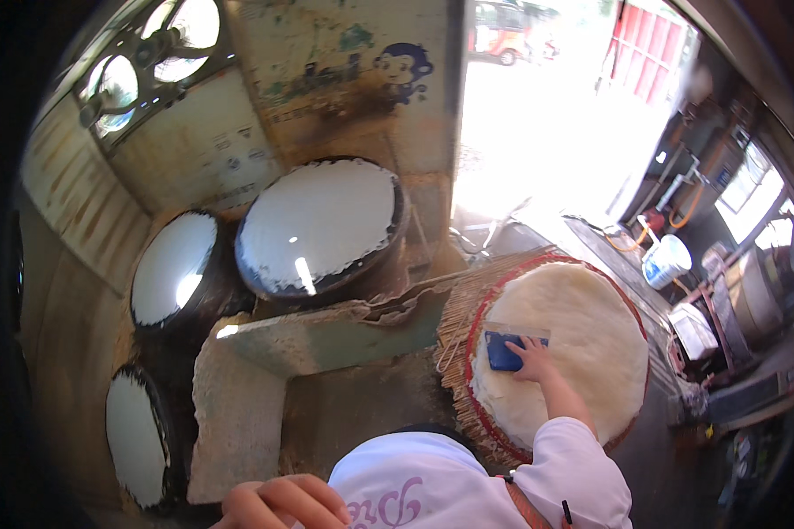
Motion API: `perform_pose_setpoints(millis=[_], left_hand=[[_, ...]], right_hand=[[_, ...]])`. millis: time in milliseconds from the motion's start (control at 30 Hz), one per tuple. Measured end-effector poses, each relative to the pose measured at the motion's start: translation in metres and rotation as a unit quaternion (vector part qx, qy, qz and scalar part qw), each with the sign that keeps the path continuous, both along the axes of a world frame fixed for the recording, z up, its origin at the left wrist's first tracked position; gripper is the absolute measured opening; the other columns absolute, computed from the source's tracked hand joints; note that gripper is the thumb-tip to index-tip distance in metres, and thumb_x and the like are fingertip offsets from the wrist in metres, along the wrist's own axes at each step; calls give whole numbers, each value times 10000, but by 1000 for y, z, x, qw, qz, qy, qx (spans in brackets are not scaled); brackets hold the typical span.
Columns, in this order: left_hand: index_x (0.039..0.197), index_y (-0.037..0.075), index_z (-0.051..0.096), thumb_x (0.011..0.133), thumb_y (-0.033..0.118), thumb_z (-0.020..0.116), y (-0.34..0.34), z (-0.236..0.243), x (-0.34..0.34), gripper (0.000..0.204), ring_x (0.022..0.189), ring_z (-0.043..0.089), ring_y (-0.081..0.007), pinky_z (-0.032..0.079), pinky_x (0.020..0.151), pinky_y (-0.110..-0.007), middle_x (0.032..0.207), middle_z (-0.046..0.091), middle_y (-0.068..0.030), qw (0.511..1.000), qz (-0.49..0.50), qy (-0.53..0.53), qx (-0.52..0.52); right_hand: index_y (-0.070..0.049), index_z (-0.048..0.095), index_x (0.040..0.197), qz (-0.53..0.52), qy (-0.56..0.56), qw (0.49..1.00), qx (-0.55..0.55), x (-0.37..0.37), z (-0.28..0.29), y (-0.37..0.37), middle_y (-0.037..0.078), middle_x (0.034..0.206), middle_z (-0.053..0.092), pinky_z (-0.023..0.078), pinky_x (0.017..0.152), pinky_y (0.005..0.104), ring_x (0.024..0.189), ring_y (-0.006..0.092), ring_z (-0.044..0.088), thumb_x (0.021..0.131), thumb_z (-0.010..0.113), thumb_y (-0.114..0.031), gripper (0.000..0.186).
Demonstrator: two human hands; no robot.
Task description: The person scoops batter from a bucket and spreads it onto hot circular pans to cook thin crepes. They use a ladle and a spatula to pour and spread the batter, then flip and remove the cooked crepes onto a woven tray.
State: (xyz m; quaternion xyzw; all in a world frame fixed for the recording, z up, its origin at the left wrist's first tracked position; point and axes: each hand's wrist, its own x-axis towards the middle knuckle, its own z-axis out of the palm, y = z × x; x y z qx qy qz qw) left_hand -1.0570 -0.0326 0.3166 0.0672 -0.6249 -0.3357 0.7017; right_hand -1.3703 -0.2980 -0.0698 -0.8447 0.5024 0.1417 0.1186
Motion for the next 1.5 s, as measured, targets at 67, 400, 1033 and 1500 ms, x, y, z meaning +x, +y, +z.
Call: perform_pose_setpoints(millis=[67,400,1033,1500], left_hand=[[1045,208,580,865,328,529,-18,0,2,222,787,523,-304,441,686,-358,932,537,-157,999,-20,33,21],[960,156,567,844,305,558,-84,-6,63,189,780,521,-309,429,674,-365,904,515,-151,972,-220,80,15],[791,72,636,858,284,554,-162,-60,327,237,805,598,-280,449,646,-350,845,569,-56,978,-160,-108,-84],[722,39,510,893,128,445,-111,-329,397,204,675,515,-124,405,643,-231,697,519,-43,764,214,149,591]], right_hand=[[-336,292,1340,54,-1,998,-24,7,6,-1,132,1376,289,309,977,465,1239,339,300,514,751,-332,945],[-218,486,1208,-77,35,974,-211,25,-23,17,95,1182,510,405,807,363,966,260,521,631,610,-95,602],[-42,529,1048,-347,-382,834,-195,366,-1,-31,194,801,622,482,678,399,759,343,608,735,644,-190,365],[-89,454,1179,-320,-276,882,-209,415,2,-167,203,742,603,459,586,469,674,383,588,785,566,-163,415]])
